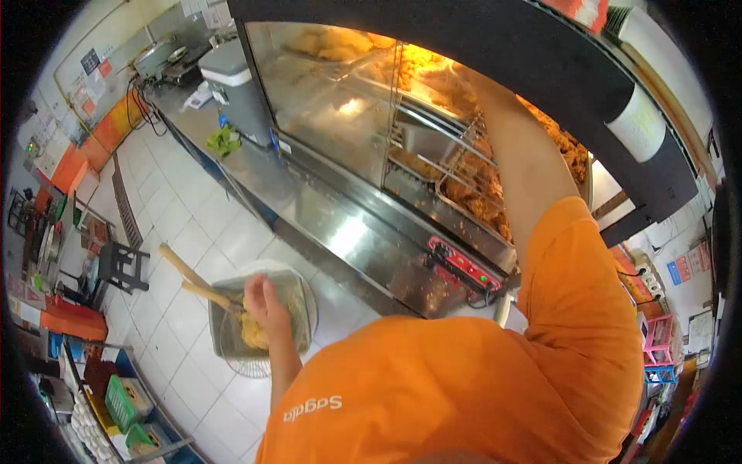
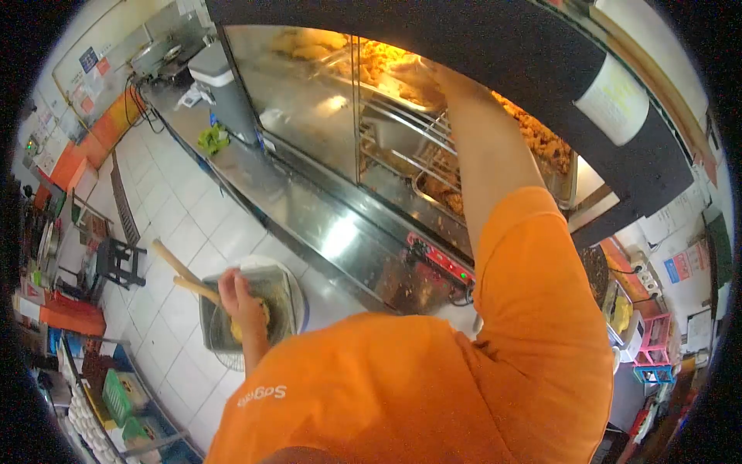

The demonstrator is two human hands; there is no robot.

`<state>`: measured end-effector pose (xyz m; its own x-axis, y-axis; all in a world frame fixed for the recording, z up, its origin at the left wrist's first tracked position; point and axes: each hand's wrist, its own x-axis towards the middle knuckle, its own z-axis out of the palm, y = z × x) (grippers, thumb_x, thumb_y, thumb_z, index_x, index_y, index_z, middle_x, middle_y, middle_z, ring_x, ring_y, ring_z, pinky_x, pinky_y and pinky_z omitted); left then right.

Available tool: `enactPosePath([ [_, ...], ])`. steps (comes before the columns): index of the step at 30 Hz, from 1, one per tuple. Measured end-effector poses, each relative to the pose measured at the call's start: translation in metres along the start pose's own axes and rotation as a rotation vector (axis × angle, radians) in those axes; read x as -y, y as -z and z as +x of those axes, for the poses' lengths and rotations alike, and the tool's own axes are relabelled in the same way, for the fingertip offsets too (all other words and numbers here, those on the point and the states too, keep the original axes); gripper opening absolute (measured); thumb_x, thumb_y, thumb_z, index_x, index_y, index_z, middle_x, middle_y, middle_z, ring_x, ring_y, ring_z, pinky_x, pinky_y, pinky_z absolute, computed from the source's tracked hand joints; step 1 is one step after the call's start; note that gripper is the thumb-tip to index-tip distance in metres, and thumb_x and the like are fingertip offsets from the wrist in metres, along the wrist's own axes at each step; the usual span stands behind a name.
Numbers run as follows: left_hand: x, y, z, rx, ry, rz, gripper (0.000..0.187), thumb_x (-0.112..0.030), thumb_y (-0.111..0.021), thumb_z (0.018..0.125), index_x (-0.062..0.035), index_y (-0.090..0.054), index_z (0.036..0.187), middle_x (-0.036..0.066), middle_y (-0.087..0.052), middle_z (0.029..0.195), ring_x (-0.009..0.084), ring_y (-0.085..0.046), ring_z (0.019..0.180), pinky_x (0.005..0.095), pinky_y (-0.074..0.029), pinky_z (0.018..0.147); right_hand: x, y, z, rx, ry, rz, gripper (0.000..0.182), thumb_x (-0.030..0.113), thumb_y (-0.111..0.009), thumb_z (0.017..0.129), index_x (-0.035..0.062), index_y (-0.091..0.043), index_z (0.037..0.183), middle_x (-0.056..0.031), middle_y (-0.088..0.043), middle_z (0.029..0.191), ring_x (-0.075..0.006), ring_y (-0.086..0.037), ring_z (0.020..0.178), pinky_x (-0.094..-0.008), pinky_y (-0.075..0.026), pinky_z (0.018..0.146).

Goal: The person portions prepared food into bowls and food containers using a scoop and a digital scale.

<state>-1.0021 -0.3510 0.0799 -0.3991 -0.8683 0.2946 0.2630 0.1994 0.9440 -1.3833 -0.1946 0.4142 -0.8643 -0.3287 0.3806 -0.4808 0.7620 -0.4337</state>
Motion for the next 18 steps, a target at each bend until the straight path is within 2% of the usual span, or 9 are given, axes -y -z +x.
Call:
enactPosePath([
  [1, 0.011, 0.017, -0.001, -0.017, 0.036, 0.068, 0.019, -0.008, -0.047, 0.090, -0.0034, -0.049, 0.108, 0.004, -0.051, 0.102, 0.0115, -0.048, 0.089, 0.0240, -0.040, 0.079, 0.006, 0.002, 0.007, -0.006, 0.017, -0.011, 0.076, 0.045, -0.052, 0.084, 0.0113, -0.012, 0.140, -0.0132, -0.020, 0.143, -0.0236, -0.020, 0.132, -0.0473, -0.019, 0.104],
  [7, 0.010, 0.054, -0.012, -0.206, 0.104, 0.039, 0.014, -0.010, -0.045, 0.091, -0.0031, -0.050, 0.103, 0.006, -0.053, 0.096, 0.0118, -0.050, 0.085, 0.0228, -0.041, 0.076, 0.021, -0.012, 0.021, 0.059, 0.059, -0.083, 0.072, 0.045, -0.054, 0.082, 0.0117, -0.019, 0.136, -0.0130, -0.026, 0.137, -0.0237, -0.026, 0.127, -0.0458, -0.023, 0.100],
  [10, 0.015, 0.061, -0.004, -0.132, 0.159, 0.161, 0.014, -0.009, -0.045, 0.091, -0.0031, -0.050, 0.103, 0.005, -0.053, 0.097, 0.0116, -0.050, 0.087, 0.0240, -0.041, 0.076, 0.029, -0.015, 0.022, 0.085, 0.080, -0.092, 0.070, 0.045, -0.054, 0.082, 0.0119, -0.022, 0.134, -0.0128, -0.029, 0.134, -0.0237, -0.028, 0.124, -0.0451, -0.025, 0.099],
  [18, 0.017, 0.028, 0.033, 0.034, 0.083, 0.090, 0.012, -0.008, -0.047, 0.090, -0.0032, -0.052, 0.100, 0.003, -0.053, 0.095, 0.0115, -0.048, 0.086, 0.0251, -0.039, 0.075, 0.054, -0.007, 0.026, 0.121, 0.142, -0.155, 0.064, 0.045, -0.056, 0.080, 0.0123, -0.031, 0.129, -0.0125, -0.037, 0.127, -0.0238, -0.036, 0.118, -0.0432, -0.030, 0.094],
])
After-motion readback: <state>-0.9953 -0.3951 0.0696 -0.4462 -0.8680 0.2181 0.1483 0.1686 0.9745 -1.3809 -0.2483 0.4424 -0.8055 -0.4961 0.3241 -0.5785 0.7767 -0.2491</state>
